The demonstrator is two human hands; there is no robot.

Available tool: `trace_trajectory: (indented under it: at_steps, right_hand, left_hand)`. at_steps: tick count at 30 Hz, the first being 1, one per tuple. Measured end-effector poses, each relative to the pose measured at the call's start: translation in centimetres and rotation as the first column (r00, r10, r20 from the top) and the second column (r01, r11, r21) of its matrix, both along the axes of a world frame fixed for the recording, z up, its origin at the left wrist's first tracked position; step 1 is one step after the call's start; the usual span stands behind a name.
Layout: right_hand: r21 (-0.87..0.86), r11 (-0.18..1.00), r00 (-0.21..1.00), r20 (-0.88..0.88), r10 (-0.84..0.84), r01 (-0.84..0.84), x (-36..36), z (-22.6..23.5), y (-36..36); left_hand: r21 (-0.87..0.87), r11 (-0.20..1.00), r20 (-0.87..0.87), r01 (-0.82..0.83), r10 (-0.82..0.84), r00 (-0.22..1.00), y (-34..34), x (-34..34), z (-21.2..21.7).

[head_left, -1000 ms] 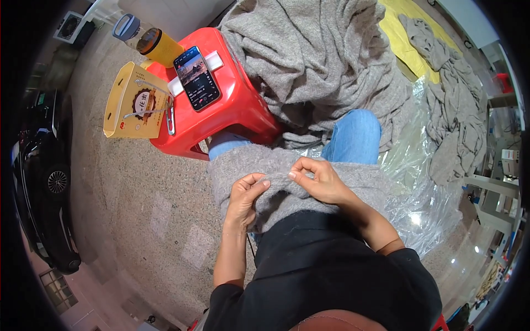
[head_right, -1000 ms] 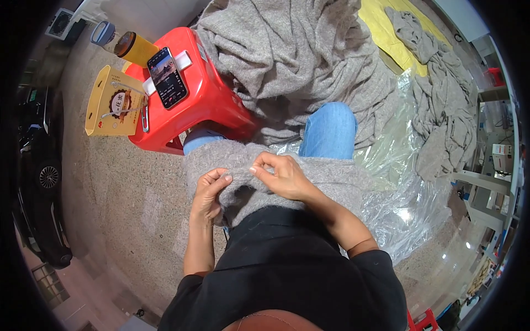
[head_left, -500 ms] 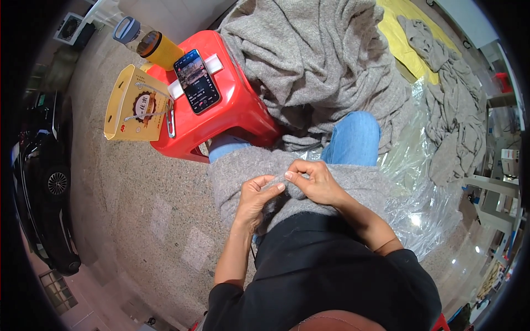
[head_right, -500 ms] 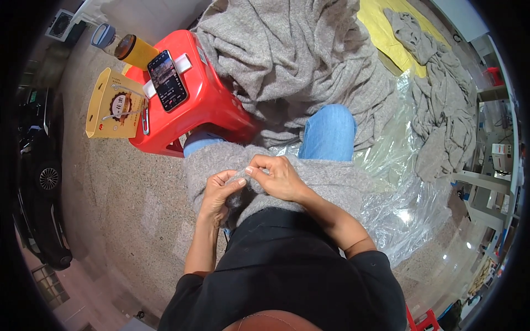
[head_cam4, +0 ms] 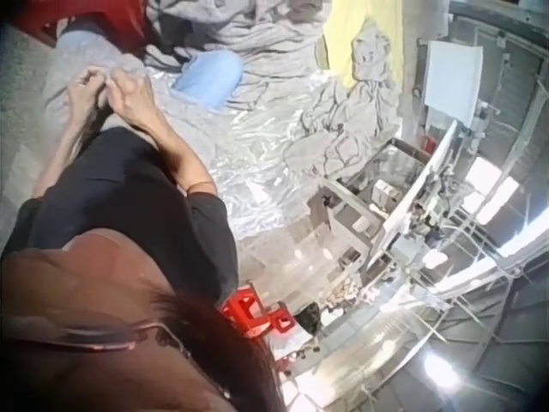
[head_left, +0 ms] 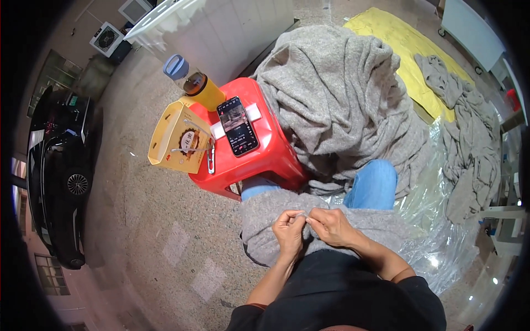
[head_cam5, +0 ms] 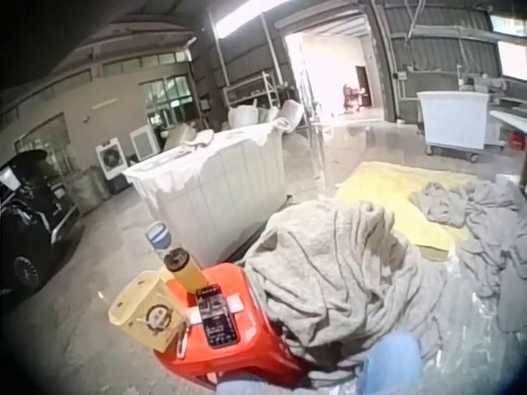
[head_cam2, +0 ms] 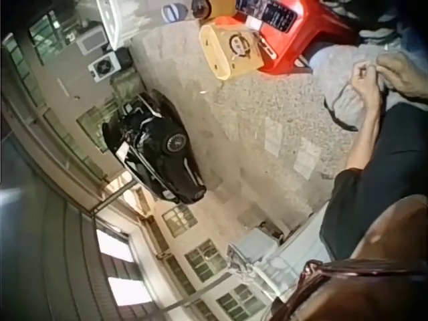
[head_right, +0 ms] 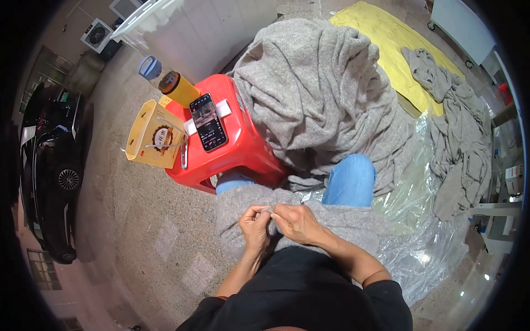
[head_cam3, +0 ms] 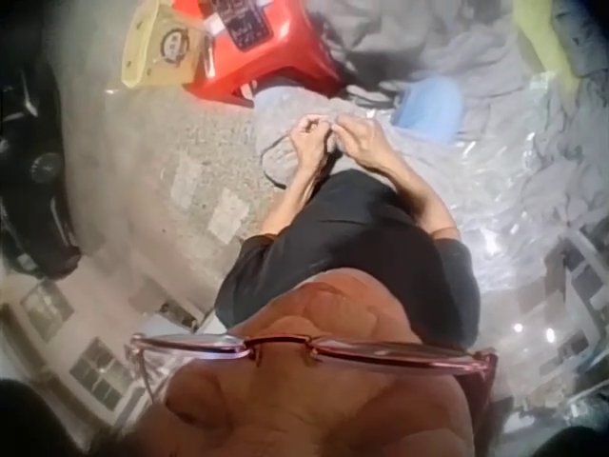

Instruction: Inspecting a grey knitted garment for defects and trimming loose threads with snips.

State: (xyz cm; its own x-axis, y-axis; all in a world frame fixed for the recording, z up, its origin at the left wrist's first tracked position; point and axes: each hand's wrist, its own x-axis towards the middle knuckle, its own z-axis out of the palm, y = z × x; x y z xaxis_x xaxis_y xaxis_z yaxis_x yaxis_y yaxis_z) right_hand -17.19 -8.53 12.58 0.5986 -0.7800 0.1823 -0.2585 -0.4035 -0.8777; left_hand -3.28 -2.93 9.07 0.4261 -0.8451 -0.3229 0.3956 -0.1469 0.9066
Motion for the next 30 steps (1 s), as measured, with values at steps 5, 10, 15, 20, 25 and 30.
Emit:
trace_trajectory:
  at_steps: [5,10,15,20,25,30]
  right_hand:
    - [0.235,0.971,0.996,-0.068,0.050,-0.033,-2.2,1.8,-0.2]
    - [0.187,0.971,0.988,-0.071,-0.139,0.150,-7.9,1.1,-1.7]
    - [0.095,0.955,0.956,-0.116,-0.271,0.282,-8.6,2.6,-2.5]
    - [-0.239,0.945,0.965,-0.077,-0.249,0.225,-6.8,3.1,-1.5]
    - [-0.454,0.880,0.988,0.113,-0.100,0.141,-2.8,3.6,0.7]
    - [-0.514,0.843,0.987,0.116,-0.115,0.159,-2.3,1.7,0.7]
  left_hand:
    - [0.136,0.990,-0.081,0.042,-0.031,0.996,-1.7,2.4,1.4]
    - [0.103,0.964,-0.462,0.244,-0.171,0.870,-1.9,6.7,1.5]
    - [0.069,0.988,-0.589,0.135,-0.068,0.805,-1.7,6.8,3.5]
    - [0.010,0.952,-0.326,0.307,-0.287,0.901,-2.5,4.5,4.1]
    - [0.048,0.940,-0.241,0.339,-0.318,0.917,-2.3,1.6,4.3]
    - [0.049,0.930,-0.263,0.363,-0.339,0.903,-1.6,1.3,4.7]
